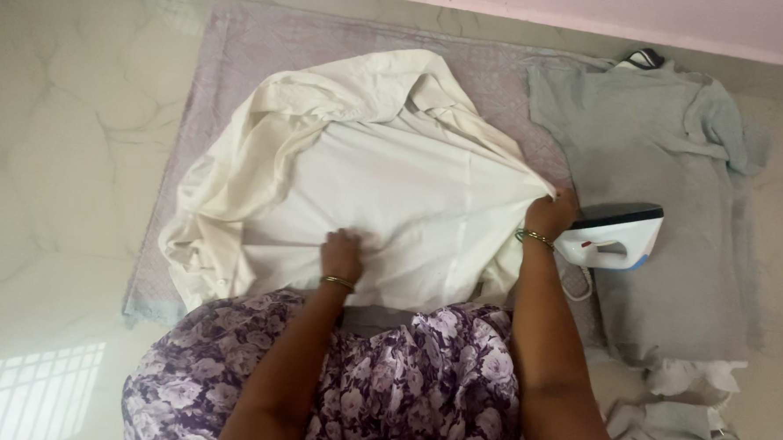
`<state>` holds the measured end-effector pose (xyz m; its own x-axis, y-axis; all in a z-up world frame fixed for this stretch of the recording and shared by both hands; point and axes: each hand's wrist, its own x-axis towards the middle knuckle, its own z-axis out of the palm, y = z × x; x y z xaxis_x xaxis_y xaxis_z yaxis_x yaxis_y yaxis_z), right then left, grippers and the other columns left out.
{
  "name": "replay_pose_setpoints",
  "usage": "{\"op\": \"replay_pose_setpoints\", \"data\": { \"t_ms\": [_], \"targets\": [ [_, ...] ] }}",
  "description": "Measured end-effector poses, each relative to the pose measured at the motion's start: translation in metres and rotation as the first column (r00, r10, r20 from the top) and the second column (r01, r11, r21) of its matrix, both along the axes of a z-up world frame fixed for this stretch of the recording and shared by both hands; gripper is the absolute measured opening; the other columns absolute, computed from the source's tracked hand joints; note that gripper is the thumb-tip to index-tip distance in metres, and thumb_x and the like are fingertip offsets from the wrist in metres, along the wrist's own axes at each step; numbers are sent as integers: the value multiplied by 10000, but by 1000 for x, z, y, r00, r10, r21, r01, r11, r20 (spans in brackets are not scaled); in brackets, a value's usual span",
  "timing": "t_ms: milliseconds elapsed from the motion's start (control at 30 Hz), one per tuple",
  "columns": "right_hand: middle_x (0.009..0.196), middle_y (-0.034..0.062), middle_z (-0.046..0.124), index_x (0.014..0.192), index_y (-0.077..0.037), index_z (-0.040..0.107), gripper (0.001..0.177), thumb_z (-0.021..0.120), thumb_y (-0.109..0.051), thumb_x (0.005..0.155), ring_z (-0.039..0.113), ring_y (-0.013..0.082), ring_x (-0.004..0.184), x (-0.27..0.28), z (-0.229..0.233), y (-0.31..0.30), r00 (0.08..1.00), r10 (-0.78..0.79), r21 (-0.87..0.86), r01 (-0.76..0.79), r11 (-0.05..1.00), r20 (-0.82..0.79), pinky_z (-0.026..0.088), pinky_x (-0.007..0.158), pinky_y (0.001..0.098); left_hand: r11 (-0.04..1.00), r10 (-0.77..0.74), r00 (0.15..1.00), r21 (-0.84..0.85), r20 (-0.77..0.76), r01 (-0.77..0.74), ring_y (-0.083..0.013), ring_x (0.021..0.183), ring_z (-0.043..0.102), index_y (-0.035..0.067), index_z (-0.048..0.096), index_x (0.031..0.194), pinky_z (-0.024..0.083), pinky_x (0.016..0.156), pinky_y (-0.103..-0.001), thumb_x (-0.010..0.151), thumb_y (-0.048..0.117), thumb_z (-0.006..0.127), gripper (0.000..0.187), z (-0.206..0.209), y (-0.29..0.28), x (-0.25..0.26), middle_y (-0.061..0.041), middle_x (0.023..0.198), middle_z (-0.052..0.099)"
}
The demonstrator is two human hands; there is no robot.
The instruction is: The person irons a white shirt laid out on a patterned mat on the floor. They smooth the fabric with their hands and use a steam iron to press the shirt, moving the iron back and forth across the surface.
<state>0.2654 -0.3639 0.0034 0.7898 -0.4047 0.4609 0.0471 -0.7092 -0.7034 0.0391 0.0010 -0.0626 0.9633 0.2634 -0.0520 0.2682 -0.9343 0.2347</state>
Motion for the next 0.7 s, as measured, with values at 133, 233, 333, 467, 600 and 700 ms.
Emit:
{"op": "replay_pose_setpoints", "data": {
  "t_ms": [133, 233, 333, 467, 600, 700],
  "targets": [
    [967, 221, 697, 982, 42, 619, 133, 563, 64, 863, 698, 396, 891, 2, 7, -5, 996, -35, 46, 31, 998, 87, 550, 851, 424, 974, -146, 989, -171, 32, 149, -340, 1085, 565, 145, 697, 1061, 512, 834, -510, 861, 128, 662, 204, 17, -65, 0, -132, 1167, 585],
    [1056, 241, 682, 1057, 57, 598, 192, 601, 8, 871, 682, 397, 1010, -6, 16, 2, 997, 7, 46, -4, 999, -70, 542, 917, 452, 944, -250, 968, -222, -3, 243, -325, 1052, 581, 122, 692, 1088, 540, 833, -464, 836, 58, 663, 262, 11, -104, -1, -144, 1179, 589],
    [1222, 368, 523, 1242, 123, 555, 534, 735, -51, 771, 510, 529, 1086, -19, 24, 22, 992, 43, -243, -71, 968, -117, 437, 883, 567, 882, -334, 941, -337, 48, 330, -335, 1025, 594, 125, 705, 1076, 559, 847, -451, 820, 78, 702, 260, -6, -132, -3, -154, 1161, 611],
    [1378, 261, 499, 1246, 17, 626, 412, 734, -152, 886, 454, 447, 1327, -34, 28, 62, 928, 361, -381, -367, 849, -91, 377, 1141, 535, 716, -495, 869, -558, 19, 420, -307, 989, 645, 134, 721, 1071, 576, 879, -423, 876, 198, 722, 205, -23, -159, 1, -156, 1163, 642],
    [1460, 256, 466, 1322, -89, 630, 502, 724, -353, 905, 395, 464, 1371, -51, 11, 106, 821, 515, -542, -556, 630, -244, 330, 1156, 574, 585, -621, 783, -680, -26, 442, -261, 946, 704, 111, 745, 973, 595, 875, -402, 885, 260, 742, 173, -16, -140, 13, -138, 1067, 720],
    [1491, 220, 433, 1362, -184, 590, 570, 684, -456, 870, 355, 458, 1398, -54, -9, 101, 702, 404, -439, -695, 569, -587, 333, 1092, 625, 744, -197, 973, -628, 120, 228, -360, 991, 676, 135, 668, 1161, 541, 859, -474, 894, 355, 763, 359, 13, -89, 45, -135, 1179, 673]
  ]
}}
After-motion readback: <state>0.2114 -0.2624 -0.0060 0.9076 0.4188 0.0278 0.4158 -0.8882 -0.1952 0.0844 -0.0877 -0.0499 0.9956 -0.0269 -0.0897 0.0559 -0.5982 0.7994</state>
